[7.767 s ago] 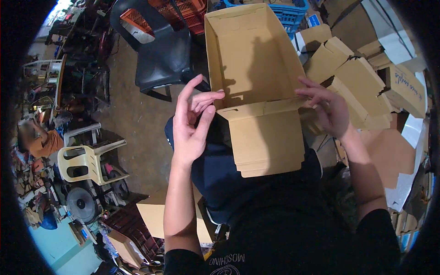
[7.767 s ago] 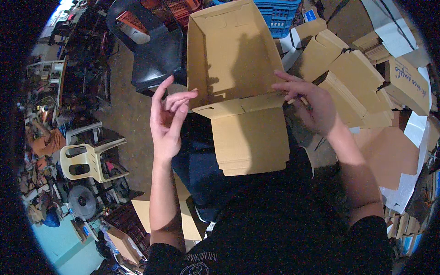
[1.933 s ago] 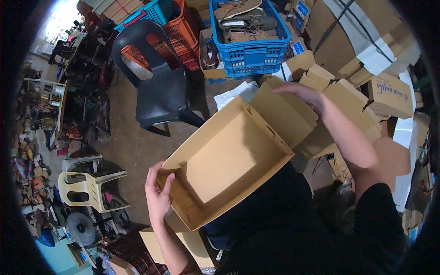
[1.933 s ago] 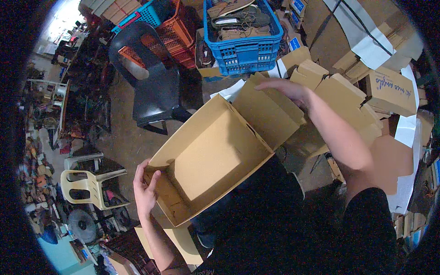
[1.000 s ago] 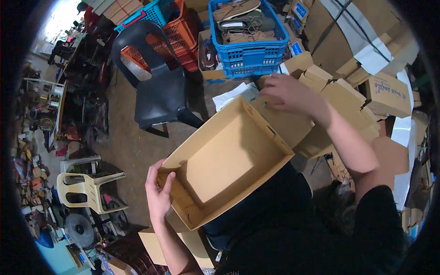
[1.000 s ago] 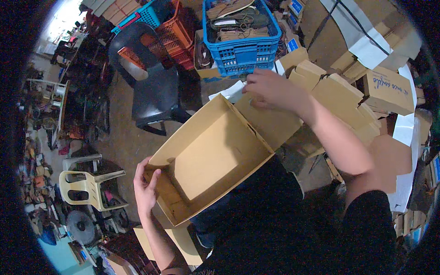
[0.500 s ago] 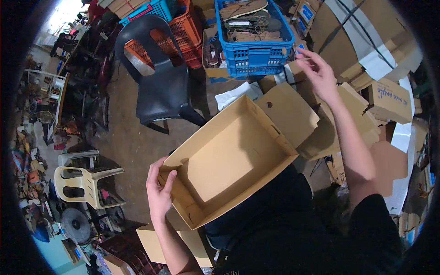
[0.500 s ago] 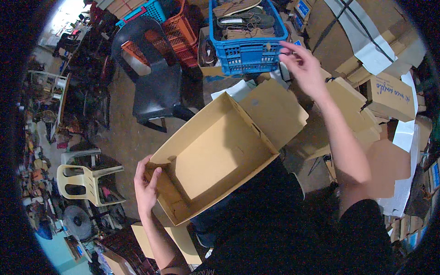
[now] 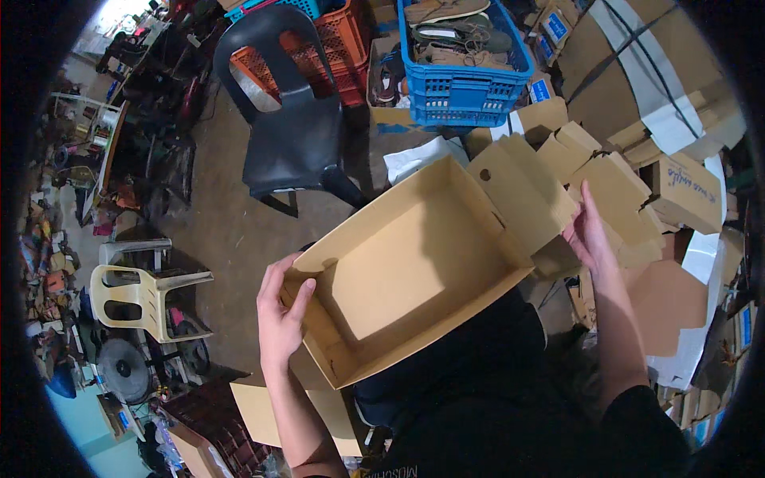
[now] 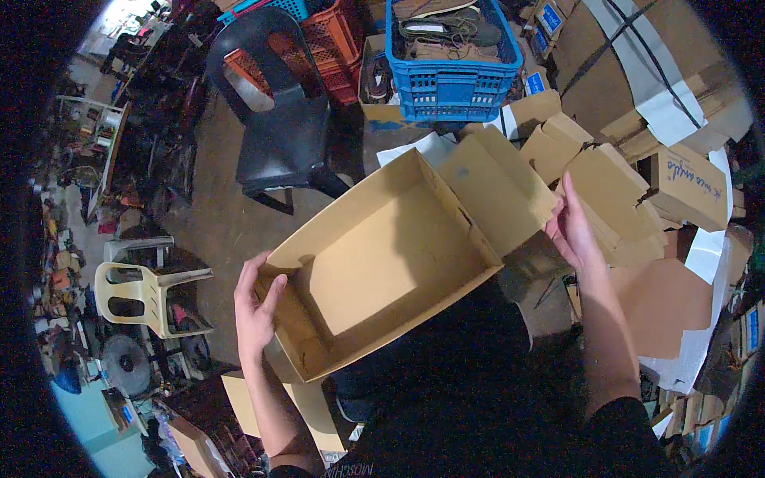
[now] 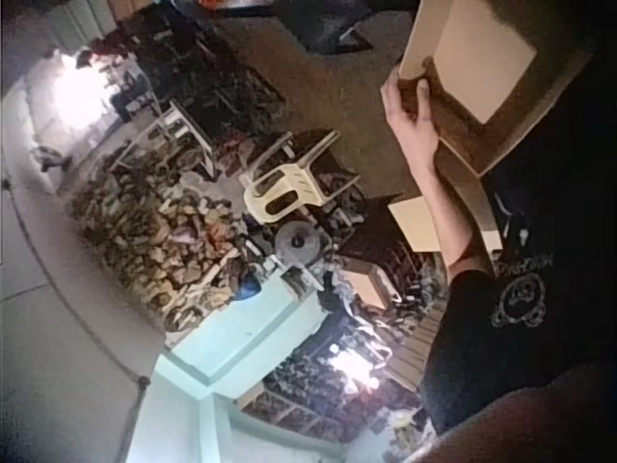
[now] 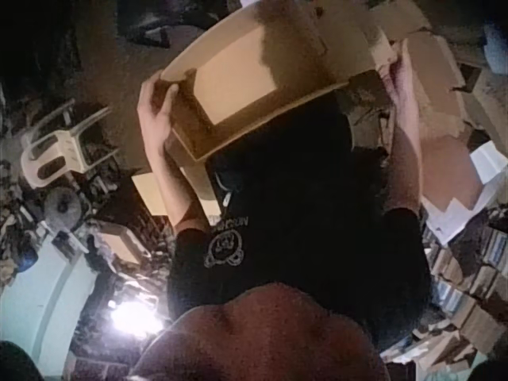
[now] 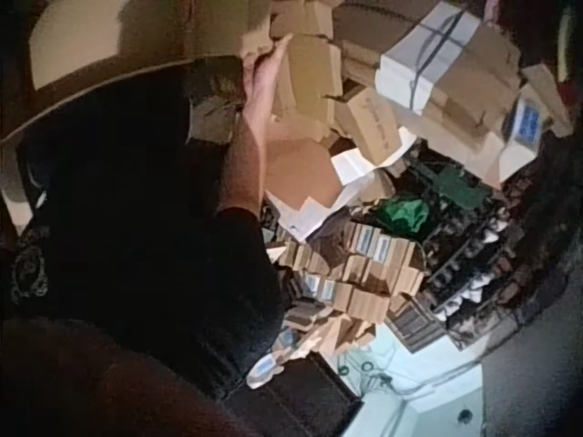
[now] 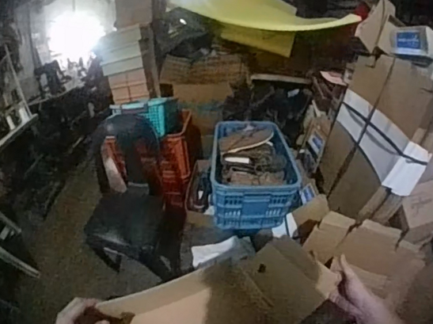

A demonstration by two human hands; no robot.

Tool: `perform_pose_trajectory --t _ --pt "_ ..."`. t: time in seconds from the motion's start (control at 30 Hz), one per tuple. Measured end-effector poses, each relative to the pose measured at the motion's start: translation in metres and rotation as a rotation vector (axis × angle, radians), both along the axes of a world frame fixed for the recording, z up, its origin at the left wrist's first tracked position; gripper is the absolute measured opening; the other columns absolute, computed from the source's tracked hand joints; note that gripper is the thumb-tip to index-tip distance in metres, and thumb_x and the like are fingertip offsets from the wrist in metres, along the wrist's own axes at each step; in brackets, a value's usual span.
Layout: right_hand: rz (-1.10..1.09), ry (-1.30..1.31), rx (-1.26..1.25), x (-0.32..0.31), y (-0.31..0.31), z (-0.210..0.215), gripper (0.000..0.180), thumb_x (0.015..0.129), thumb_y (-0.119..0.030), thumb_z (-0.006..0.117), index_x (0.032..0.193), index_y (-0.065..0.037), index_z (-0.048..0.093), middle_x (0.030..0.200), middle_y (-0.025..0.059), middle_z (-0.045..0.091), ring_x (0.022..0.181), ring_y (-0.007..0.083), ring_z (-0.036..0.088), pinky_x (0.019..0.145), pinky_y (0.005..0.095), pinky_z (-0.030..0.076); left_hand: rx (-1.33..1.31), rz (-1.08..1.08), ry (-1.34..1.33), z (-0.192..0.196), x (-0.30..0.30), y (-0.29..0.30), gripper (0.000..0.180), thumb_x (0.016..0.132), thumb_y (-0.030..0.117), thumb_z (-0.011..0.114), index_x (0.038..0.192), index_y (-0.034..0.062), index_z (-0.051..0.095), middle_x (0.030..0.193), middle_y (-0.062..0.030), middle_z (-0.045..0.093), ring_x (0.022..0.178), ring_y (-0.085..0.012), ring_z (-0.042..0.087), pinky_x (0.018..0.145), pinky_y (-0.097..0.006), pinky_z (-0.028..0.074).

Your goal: Folding and assembling cardboard boxes.

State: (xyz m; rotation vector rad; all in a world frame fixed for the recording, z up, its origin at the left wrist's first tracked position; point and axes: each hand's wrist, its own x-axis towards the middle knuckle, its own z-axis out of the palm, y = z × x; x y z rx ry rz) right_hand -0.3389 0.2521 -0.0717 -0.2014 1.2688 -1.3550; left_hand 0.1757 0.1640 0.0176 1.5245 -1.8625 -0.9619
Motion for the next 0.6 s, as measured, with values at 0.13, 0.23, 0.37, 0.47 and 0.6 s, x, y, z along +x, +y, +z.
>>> perform_pose_trajectory --t 0.13,0.23,0.37,0.47,0.6 --pt "0.323 -0.231 -0.273 -0.016 -0.004 0.012 0.051 0.109 -0.053 0.054 0.117 -0.007 0.075 0.110 0.0051 0.075 0.095 0.0121 0.070 0.087 0.0261 0.054 -0.020 0.030 0.005 -0.001 0.002 0.004 0.036 0.096 0.007 0.071 0.131 0.0012 0.067 0.123 -0.0134 0.067 0.117 -0.0259 0.065 0.104 -0.037 0.049" --pt "0.546 0.507 -0.253 0.059 -0.017 0.069 0.041 0.105 -0.036 0.062 0.117 0.000 0.078 0.113 0.0056 0.075 0.099 0.0128 0.068 0.090 0.0269 0.051 -0.026 0.056 -0.007 -0.002 0.001 0.009 0.036 0.096 0.008 0.072 0.131 0.0022 0.067 0.124 -0.0138 0.067 0.117 -0.0266 0.065 0.103 -0.038 0.050" --pt "0.611 0.602 -0.222 0.066 -0.029 0.074 0.037 0.105 -0.032 0.064 0.115 0.001 0.077 0.119 0.0073 0.074 0.102 0.0147 0.067 0.095 0.0294 0.049 -0.086 0.033 -0.021 0.001 -0.005 0.007 0.036 0.095 0.011 0.073 0.131 0.0037 0.068 0.123 -0.0145 0.068 0.113 -0.0284 0.067 0.099 -0.038 0.052" --pt "0.533 0.576 -0.138 0.070 -0.043 0.071 0.027 0.104 -0.023 0.066 0.113 -0.001 0.077 0.116 0.0057 0.074 0.102 0.0126 0.066 0.092 0.0276 0.048 -0.086 0.042 -0.028 0.002 -0.004 0.007 0.036 0.095 0.012 0.074 0.130 0.0048 0.068 0.122 -0.0144 0.069 0.111 -0.0299 0.069 0.097 -0.038 0.054" --pt "0.576 0.634 -0.216 0.068 -0.057 0.062 0.018 0.104 -0.017 0.068 0.115 -0.004 0.073 0.111 0.0002 0.072 0.101 0.0076 0.064 0.090 0.0253 0.048 -0.098 0.054 -0.015 -0.002 -0.003 0.008 0.035 0.095 0.014 0.074 0.129 0.0058 0.069 0.121 -0.0141 0.070 0.110 -0.0322 0.070 0.094 -0.039 0.055"
